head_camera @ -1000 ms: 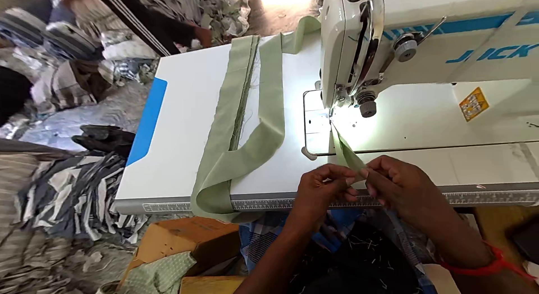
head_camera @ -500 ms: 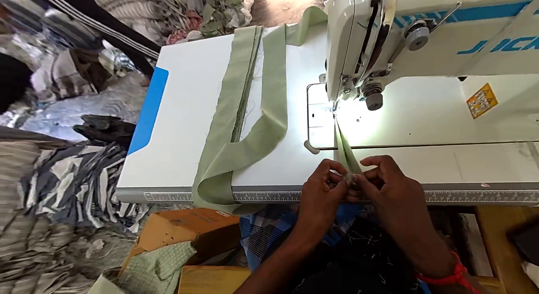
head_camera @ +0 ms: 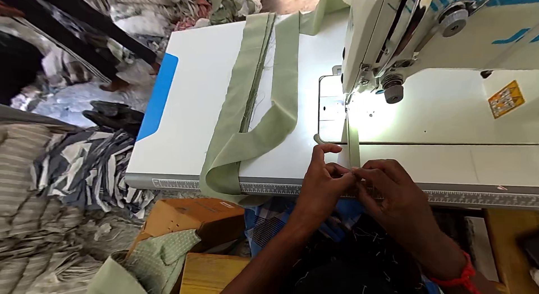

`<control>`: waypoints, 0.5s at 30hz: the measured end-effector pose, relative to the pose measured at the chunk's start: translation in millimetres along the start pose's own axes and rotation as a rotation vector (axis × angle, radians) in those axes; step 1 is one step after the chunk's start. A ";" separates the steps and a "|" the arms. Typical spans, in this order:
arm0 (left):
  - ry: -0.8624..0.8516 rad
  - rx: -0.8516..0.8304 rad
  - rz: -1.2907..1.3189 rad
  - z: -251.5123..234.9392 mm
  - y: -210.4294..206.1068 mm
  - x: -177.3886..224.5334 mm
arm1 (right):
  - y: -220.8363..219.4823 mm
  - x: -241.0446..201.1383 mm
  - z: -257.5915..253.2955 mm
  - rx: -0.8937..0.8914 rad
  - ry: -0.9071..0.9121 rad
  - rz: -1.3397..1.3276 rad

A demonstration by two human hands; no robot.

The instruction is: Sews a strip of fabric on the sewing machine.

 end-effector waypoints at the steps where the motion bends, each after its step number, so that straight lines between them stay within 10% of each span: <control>1: 0.010 0.007 0.010 0.4 0.4 -0.7 | -0.5 1.6 -0.4 -0.024 -0.003 -0.009; 10: 0.199 -0.213 0.167 -81.8 3.3 24.8 | 8.2 4.5 -24.6 -0.133 0.070 0.157; 15: -0.293 0.366 -0.860 -105.5 12.4 54.3 | -20.2 20.3 -16.7 -0.135 -0.025 0.192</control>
Point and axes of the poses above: each hand's wrist, its own z-axis away from the middle knuckle, its own y-axis out of the back of the hand, x = y × z, the point moved 4 cm from there along -z, towards the middle knuckle, and after that the axes turned 15 degrees about y, right-handed, at the moved point
